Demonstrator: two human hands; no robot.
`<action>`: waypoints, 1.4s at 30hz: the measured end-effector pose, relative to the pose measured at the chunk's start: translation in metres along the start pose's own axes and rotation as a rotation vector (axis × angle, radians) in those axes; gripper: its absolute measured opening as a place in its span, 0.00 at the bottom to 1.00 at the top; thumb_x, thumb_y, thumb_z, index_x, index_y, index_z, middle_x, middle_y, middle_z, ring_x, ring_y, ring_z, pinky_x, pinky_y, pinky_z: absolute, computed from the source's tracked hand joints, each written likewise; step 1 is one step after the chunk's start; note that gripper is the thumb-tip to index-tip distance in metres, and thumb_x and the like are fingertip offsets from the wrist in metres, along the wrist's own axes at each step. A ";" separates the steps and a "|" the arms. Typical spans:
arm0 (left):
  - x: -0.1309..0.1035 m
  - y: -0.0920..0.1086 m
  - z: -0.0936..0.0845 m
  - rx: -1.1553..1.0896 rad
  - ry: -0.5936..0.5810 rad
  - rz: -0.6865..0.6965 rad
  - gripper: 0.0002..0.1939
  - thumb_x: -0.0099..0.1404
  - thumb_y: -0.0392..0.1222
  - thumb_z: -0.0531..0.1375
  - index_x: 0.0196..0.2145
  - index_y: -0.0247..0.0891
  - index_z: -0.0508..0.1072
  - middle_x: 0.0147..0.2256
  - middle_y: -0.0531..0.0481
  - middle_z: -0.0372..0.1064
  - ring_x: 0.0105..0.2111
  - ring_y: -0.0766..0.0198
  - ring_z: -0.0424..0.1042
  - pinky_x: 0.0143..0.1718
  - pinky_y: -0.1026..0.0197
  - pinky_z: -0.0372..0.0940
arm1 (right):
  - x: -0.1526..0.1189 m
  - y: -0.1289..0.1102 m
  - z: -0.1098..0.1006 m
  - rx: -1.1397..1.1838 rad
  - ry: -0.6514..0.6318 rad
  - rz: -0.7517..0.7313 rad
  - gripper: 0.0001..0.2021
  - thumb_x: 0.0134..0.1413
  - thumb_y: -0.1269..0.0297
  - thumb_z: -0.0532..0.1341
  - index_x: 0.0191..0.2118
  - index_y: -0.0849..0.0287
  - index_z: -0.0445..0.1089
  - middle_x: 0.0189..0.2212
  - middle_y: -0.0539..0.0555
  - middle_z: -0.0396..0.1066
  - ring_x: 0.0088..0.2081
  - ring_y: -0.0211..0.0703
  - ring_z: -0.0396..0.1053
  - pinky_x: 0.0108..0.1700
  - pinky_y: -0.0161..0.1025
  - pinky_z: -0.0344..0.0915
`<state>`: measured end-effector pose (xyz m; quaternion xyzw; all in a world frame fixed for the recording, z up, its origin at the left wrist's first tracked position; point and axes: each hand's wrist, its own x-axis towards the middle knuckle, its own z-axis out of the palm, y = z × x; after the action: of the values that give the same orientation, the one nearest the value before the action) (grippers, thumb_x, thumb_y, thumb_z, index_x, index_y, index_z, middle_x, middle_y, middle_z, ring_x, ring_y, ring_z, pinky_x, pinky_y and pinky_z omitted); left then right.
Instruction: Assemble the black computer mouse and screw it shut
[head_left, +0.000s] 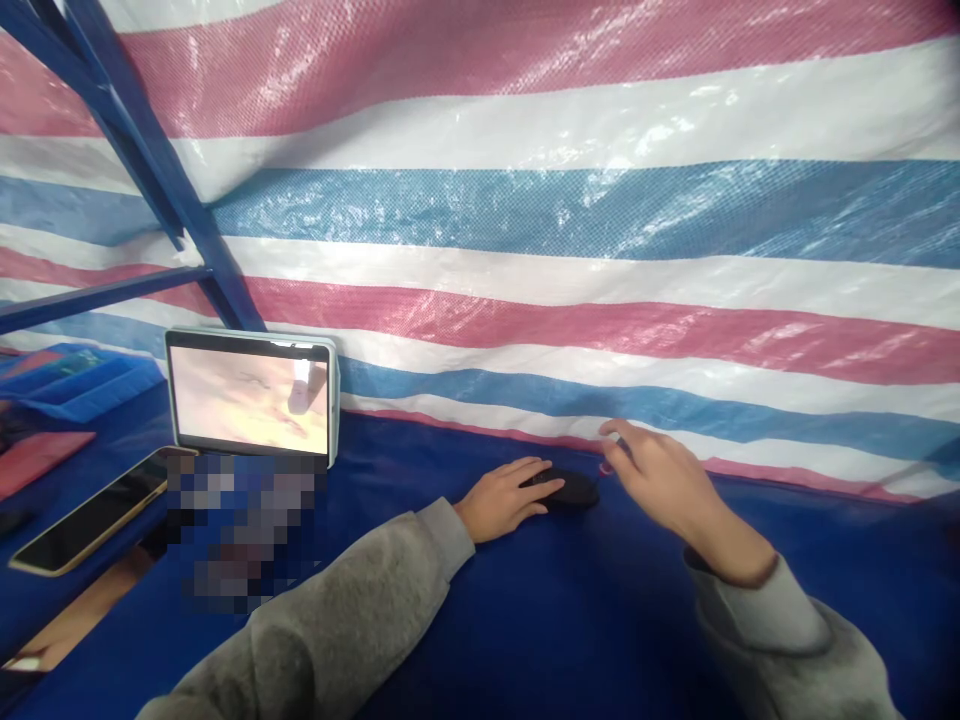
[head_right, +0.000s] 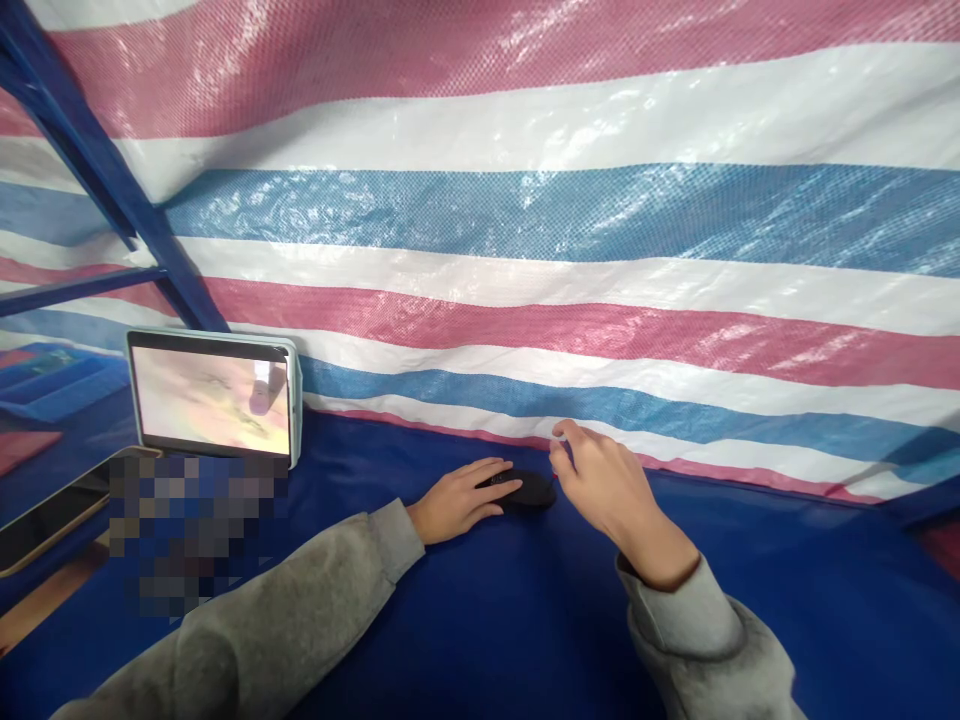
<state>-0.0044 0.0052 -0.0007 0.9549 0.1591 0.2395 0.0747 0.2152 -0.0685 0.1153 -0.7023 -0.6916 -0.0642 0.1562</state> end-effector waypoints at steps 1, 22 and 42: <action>0.000 0.000 0.000 -0.002 0.002 -0.001 0.22 0.74 0.47 0.52 0.62 0.43 0.62 0.63 0.45 0.57 0.63 0.56 0.58 0.64 0.52 0.57 | 0.000 0.000 0.000 0.006 0.009 -0.012 0.15 0.61 0.62 0.49 0.46 0.56 0.70 0.31 0.54 0.77 0.32 0.48 0.75 0.32 0.39 0.61; 0.000 0.000 -0.001 -0.005 -0.002 -0.011 0.22 0.74 0.47 0.52 0.62 0.43 0.63 0.62 0.44 0.58 0.63 0.56 0.58 0.64 0.52 0.57 | 0.001 0.000 0.003 0.006 0.023 -0.013 0.16 0.62 0.62 0.49 0.50 0.56 0.68 0.30 0.53 0.78 0.31 0.49 0.75 0.31 0.40 0.61; -0.001 -0.001 0.002 -0.016 0.000 -0.017 0.22 0.73 0.47 0.52 0.62 0.44 0.63 0.63 0.45 0.57 0.63 0.56 0.58 0.64 0.52 0.56 | 0.001 -0.002 0.002 -0.030 0.043 -0.043 0.15 0.63 0.59 0.49 0.47 0.55 0.69 0.29 0.53 0.78 0.29 0.47 0.75 0.29 0.38 0.60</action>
<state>-0.0041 0.0059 -0.0033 0.9529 0.1653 0.2400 0.0846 0.2133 -0.0671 0.1134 -0.6879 -0.7021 -0.0927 0.1591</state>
